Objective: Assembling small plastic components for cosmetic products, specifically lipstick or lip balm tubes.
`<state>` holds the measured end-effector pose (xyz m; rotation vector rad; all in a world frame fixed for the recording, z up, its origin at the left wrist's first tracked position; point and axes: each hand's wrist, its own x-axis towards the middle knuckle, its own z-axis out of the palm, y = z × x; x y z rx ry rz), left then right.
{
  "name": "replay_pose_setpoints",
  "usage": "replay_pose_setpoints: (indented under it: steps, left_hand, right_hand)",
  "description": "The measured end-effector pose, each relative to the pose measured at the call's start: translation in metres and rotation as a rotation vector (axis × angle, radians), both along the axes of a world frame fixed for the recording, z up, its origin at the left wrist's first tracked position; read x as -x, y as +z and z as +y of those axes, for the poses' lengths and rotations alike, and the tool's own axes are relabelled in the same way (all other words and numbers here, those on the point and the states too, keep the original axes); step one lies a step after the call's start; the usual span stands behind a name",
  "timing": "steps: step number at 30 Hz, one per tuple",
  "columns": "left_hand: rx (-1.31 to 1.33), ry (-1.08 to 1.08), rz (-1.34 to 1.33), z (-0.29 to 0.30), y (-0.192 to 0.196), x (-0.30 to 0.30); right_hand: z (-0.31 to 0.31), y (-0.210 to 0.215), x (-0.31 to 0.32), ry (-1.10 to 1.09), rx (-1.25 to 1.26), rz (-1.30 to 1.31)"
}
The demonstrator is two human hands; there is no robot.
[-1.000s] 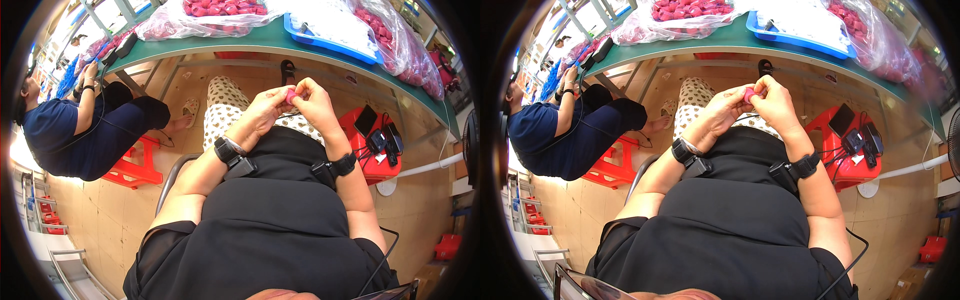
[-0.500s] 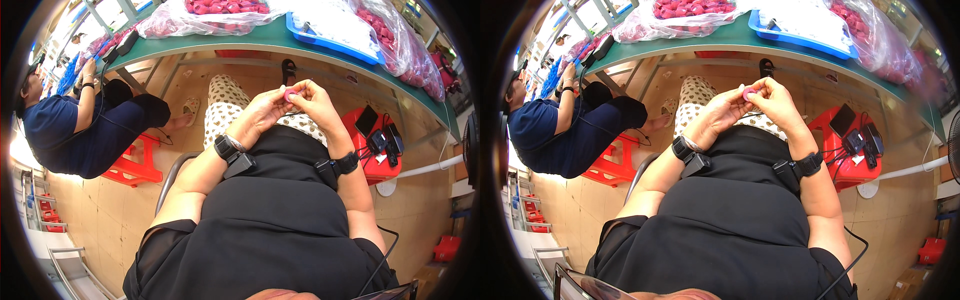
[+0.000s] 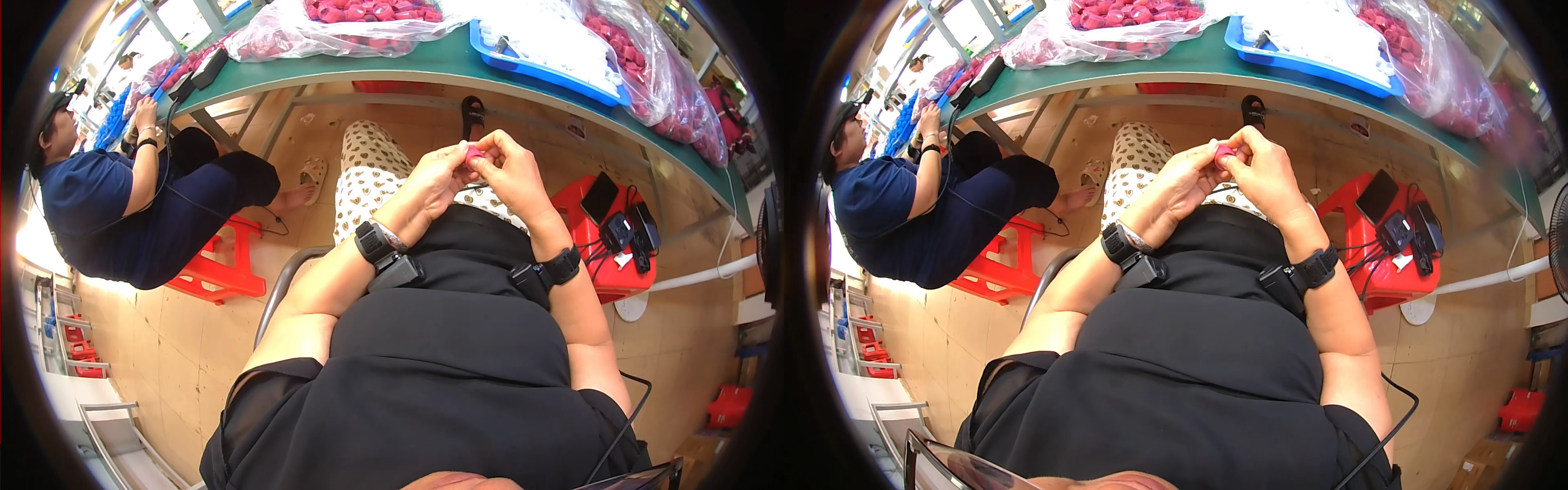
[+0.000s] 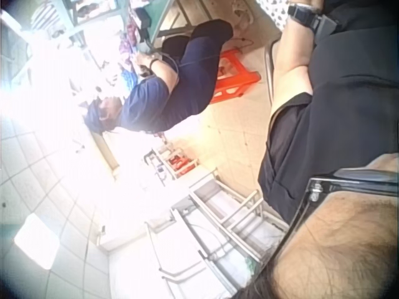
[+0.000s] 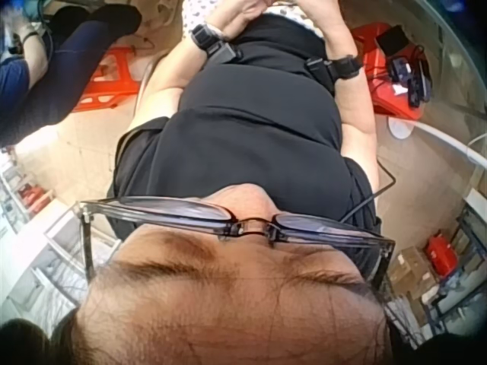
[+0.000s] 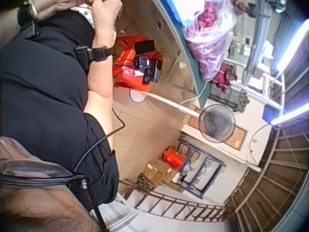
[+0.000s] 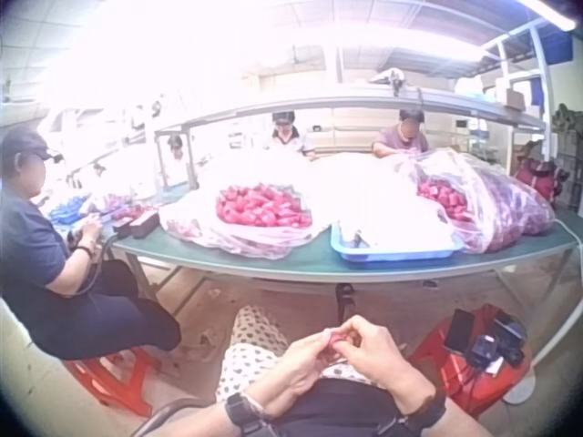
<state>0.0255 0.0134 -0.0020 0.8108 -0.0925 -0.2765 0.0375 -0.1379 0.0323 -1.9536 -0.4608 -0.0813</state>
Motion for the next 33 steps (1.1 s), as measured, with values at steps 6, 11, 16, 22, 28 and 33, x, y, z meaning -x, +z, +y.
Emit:
replay_pose_setpoints:
  steps: [6,11,16,22,28,33]
  left_hand:
    - [0.055,-0.020,0.072,0.005,-0.001,-0.003]
    - [0.013,0.021,0.025,0.001,0.001,0.000]
    - [0.003,0.057,0.009,0.001,0.000,-0.003]
    - [0.042,0.036,0.082,0.004,0.009,-0.005]
    - [-0.008,-0.010,0.061,0.005,0.020,-0.002]
    - [-0.295,0.022,-0.183,0.003,0.027,0.005]
  right_hand:
    - [-0.004,-0.003,-0.005,0.125,-0.272,0.099]
    - [0.000,-0.006,-0.006,0.095,-0.273,0.119]
    - [-0.001,-0.004,-0.008,0.085,-0.273,0.129]
    - [-0.002,-0.006,-0.004,0.191,-0.266,0.082]
    - [-0.005,0.007,0.001,0.109,-0.097,-0.060]
    - [-0.007,0.011,0.003,0.088,0.017,-0.137]
